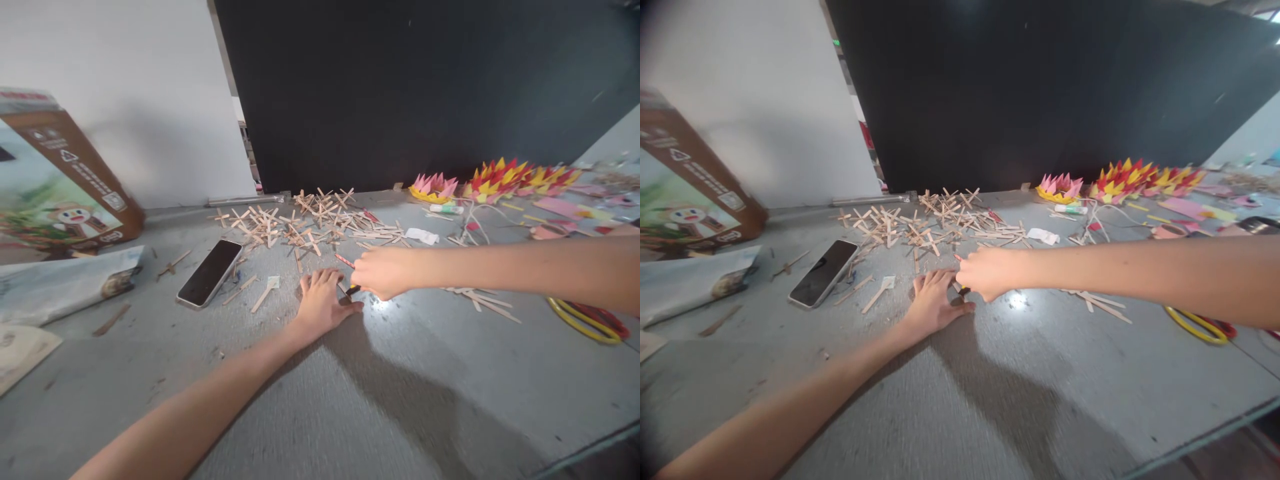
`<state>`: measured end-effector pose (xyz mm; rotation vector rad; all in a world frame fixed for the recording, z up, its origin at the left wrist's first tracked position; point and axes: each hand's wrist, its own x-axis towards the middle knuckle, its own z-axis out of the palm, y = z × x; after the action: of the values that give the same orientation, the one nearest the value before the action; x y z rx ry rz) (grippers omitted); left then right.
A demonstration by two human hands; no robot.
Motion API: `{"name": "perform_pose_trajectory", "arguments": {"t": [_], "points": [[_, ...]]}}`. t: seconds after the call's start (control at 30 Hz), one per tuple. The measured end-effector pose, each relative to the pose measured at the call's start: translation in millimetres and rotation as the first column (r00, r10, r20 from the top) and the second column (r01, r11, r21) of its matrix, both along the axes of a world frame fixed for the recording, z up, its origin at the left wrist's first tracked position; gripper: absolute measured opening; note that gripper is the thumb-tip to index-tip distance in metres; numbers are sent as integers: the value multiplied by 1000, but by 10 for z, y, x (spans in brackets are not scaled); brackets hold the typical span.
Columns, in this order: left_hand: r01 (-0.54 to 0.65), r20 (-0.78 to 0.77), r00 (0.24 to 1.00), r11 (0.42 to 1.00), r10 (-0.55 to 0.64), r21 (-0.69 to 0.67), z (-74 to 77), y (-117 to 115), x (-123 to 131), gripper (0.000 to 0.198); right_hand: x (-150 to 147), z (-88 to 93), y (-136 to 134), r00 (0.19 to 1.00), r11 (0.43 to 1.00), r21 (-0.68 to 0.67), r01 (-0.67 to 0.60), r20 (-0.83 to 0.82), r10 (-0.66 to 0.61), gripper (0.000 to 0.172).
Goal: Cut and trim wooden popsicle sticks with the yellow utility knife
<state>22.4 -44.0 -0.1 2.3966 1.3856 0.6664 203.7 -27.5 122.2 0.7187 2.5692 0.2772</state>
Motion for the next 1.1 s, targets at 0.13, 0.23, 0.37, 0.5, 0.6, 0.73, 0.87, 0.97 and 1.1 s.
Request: {"name": "perform_pose_trajectory", "arguments": {"t": [0.13, 0.23, 0.37, 0.5, 0.6, 0.73, 0.87, 0.97, 1.1], "points": [[-11, 12, 1000, 996, 12, -84, 12, 158, -78, 83, 11, -10, -3, 1000, 1000, -3, 5, -8, -5, 14], [-54, 9, 998, 995, 55, -83, -3, 248, -135, 83, 12, -13, -12, 999, 1000, -2, 13, -35, -13, 12], [0, 10, 1000, 1000, 0, 14, -41, 111, -81, 69, -20, 10, -19, 996, 998, -28, 63, -62, -65, 11], [9, -32, 999, 998, -7, 66, -48, -36, -11, 53, -57, 30, -14, 995, 996, -35, 81, -50, -82, 9], [-37, -22, 999, 998, 38, 47, -51, -11, -25, 64, -48, 20, -21, 998, 998, -26, 64, -15, -64, 12], [21, -9, 1000, 998, -20, 51, -47, 33, -58, 67, -24, 2, -31, 999, 999, -8, 49, -2, -49, 17], [116, -16, 993, 993, -116, 28, -15, 22, -55, 80, -27, 12, -18, 999, 998, -13, 54, -5, -54, 15], [76, -7, 997, 996, -76, -35, 17, 30, -53, 77, -27, 20, -2, 998, 998, -7, 54, 7, -54, 17], [88, 9, 996, 993, -87, -73, 66, 64, -73, 80, -22, 16, 3, 999, 999, -16, 35, -6, -35, 17]]}}
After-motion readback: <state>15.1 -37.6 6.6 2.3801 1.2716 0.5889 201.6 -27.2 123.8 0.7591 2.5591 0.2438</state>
